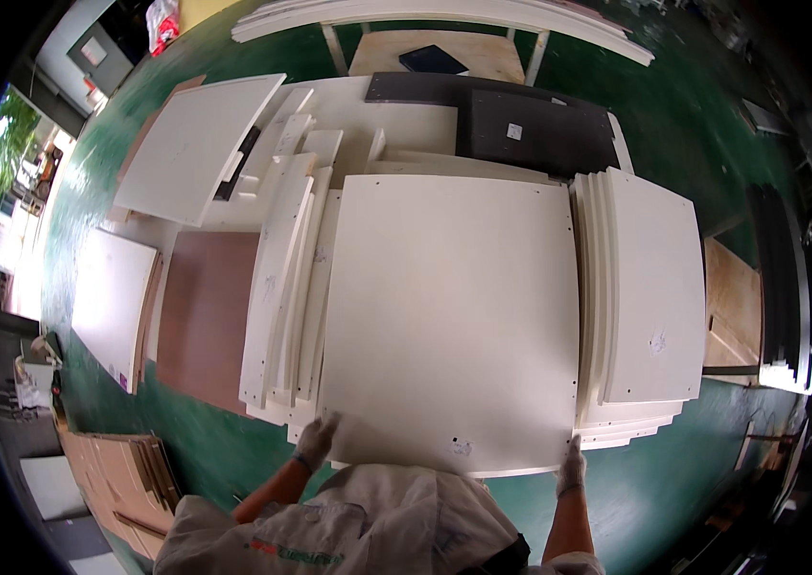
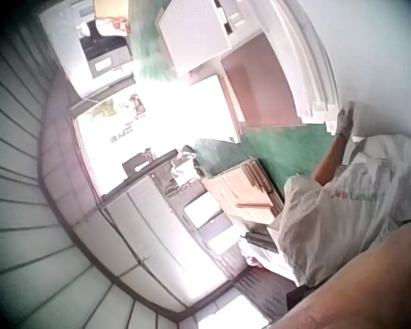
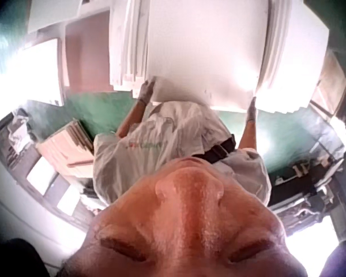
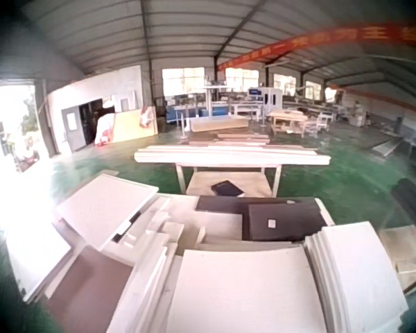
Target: The person repeatedly picks up white rectangular panels from a pile, carries them to a designated area, and stacks them neatly. The person also handles a yellow measuring tape and places it on a panel before continuing to stack more panels.
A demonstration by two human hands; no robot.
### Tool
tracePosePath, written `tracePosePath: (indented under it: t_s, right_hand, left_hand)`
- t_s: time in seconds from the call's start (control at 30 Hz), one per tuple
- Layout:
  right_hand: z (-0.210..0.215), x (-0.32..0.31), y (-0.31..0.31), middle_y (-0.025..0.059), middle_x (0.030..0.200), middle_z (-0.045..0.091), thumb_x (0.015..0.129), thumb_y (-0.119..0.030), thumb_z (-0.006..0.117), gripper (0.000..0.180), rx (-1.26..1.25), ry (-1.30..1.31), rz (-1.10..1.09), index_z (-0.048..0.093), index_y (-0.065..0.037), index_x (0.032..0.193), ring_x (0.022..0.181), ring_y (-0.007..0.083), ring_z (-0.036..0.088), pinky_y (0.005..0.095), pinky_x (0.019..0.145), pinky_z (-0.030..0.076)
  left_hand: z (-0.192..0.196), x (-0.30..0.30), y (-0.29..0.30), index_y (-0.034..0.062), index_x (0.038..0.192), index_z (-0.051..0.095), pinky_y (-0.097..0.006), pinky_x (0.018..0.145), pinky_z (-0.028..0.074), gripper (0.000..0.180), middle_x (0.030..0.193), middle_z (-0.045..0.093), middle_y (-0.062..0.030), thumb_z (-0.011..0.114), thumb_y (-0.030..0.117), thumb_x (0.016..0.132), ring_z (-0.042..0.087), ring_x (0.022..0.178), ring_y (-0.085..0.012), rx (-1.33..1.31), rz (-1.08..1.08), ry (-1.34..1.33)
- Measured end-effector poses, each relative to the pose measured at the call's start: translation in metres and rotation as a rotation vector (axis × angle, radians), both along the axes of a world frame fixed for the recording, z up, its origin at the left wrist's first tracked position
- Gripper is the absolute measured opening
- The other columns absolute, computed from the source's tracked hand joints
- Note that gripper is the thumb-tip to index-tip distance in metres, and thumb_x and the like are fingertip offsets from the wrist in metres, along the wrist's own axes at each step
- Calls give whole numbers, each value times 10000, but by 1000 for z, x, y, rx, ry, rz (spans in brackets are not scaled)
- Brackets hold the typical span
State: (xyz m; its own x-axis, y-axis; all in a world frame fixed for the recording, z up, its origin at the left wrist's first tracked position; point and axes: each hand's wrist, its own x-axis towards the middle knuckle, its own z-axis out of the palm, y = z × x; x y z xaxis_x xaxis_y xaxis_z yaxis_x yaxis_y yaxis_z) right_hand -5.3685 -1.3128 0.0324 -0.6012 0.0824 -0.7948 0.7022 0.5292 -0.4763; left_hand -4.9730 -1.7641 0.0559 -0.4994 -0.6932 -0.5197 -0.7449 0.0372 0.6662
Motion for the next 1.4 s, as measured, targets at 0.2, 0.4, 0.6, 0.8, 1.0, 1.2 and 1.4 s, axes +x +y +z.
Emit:
tracePosePath:
  t_s: [0.2, 0.4, 0.6, 0.8, 1.0, 1.2, 1.4]
  right_hand:
    - [59, -8, -61, 181, 1528, 473, 875, -844, 466, 1038, 88, -123, 102, 404, -40, 1529, 1332, 420, 525, 675, 1001, 460]
    - [46, 40, -28, 224, 1370, 593, 925, -803, 436, 1003, 45, 68, 141, 486, 46, 1458, 1207, 417, 606, 619, 928, 526]
    - [44, 129, 58, 215, 1470, 535, 930, -781, 468, 983, 18, -74, 216, 455, 20, 1499, 1299, 400, 554, 611, 1013, 481]
    - [50, 137, 88, 149, 1532, 508, 969, -748, 453, 913, -676, -433, -26, 409, -46, 1550, 1376, 286, 501, 442, 1153, 392]
    - [-7, 124, 27, 109, 1328, 634, 981, -632, 579, 790, -153, 120, 182, 547, 22, 1425, 1147, 207, 610, 369, 993, 491]
    - [-36, 170, 86, 94, 1350, 619, 984, -593, 613, 737, -541, 127, 37, 571, 3, 1416, 1168, 209, 607, 369, 1017, 492]
    - [12, 181, 77, 77, 1225, 654, 932, -682, 626, 816, -535, 219, 227, 621, 38, 1316, 1080, 194, 602, 363, 954, 500]
  left_hand:
    - [-79, -13, -33, -65, 1196, 656, -386, 841, 507, 674, 994, 694, -179, 511, 570, 1022, 632, 911, -249, 208, 308, 236]
    - [-41, -7, -11, -84, 1215, 644, -360, 848, 496, 773, 1019, 684, -131, 486, 644, 1010, 607, 934, -211, 328, 476, 240]
    - [-36, 103, 62, -87, 1213, 644, -355, 854, 501, 807, 1035, 690, -129, 496, 674, 988, 614, 926, -208, 414, 411, 214]
    - [2, 177, 140, -16, 1392, 582, -360, 1015, 468, 778, 1293, 649, -121, 428, 655, 1031, 607, 1163, -242, 676, 459, 483]
    - [-1, 187, 161, -42, 1479, 491, -339, 1137, 381, 899, 1478, 555, -107, 414, 717, 1004, 518, 1341, -241, 492, 638, 363]
    - [-46, 243, 228, -74, 1283, 642, -347, 1043, 448, 908, 1247, 689, -174, 362, 741, 998, 625, 1167, -256, 315, 810, 225]
    - [21, 297, 312, -110, 1179, 655, -408, 972, 469, 932, 1140, 696, -243, 299, 735, 1010, 640, 1068, -341, 126, 810, 230]
